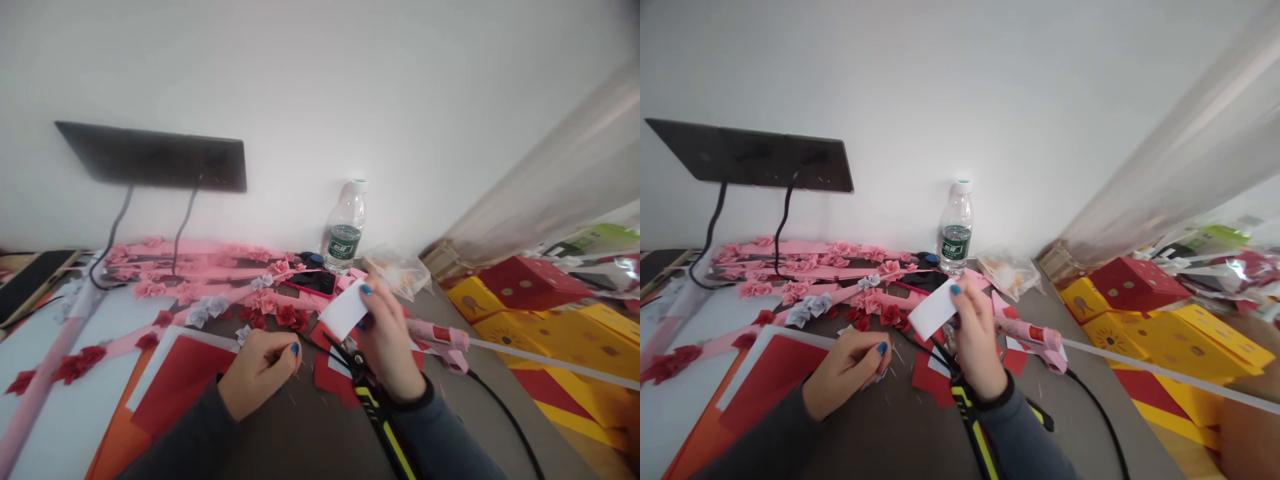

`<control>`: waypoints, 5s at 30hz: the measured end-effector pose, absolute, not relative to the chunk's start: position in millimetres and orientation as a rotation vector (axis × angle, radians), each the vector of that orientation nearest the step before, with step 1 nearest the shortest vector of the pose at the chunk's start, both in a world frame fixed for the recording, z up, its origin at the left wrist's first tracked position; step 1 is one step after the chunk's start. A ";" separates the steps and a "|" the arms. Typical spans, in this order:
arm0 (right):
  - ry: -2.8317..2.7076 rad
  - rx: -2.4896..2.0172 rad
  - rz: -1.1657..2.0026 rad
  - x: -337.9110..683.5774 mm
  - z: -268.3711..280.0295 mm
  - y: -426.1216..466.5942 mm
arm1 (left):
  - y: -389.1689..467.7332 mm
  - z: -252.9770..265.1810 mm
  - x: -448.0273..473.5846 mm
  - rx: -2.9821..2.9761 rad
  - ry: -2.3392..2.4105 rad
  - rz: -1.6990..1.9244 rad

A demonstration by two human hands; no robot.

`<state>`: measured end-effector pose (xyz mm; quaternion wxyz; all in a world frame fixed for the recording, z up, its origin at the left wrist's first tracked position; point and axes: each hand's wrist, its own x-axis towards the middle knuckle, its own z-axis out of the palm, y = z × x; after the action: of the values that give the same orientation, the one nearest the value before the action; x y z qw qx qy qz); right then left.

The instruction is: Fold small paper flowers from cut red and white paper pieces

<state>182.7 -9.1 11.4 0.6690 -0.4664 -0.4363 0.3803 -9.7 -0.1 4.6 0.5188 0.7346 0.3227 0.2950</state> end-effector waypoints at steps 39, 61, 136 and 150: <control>-1.047 -0.904 1.236 164.2 0.0 -11.0 | 3.3 1.3 -8.3 1.707 0.922 0.850; -1.345 -1.148 1.119 164.0 -3.7 -7.1 | 7.7 -6.9 -7.6 1.687 0.941 1.032; -1.380 -1.272 1.164 169.0 0.4 -5.3 | 8.6 -7.5 -5.4 1.431 0.862 0.920; -1.298 -1.197 1.281 167.4 0.3 -4.0 | 11.6 -7.6 -5.2 1.383 0.909 0.943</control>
<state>167.4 -4.0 0.3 0.4618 -0.4865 -0.5278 0.5210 -5.2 11.6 -7.6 0.5797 0.5916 0.3889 0.4034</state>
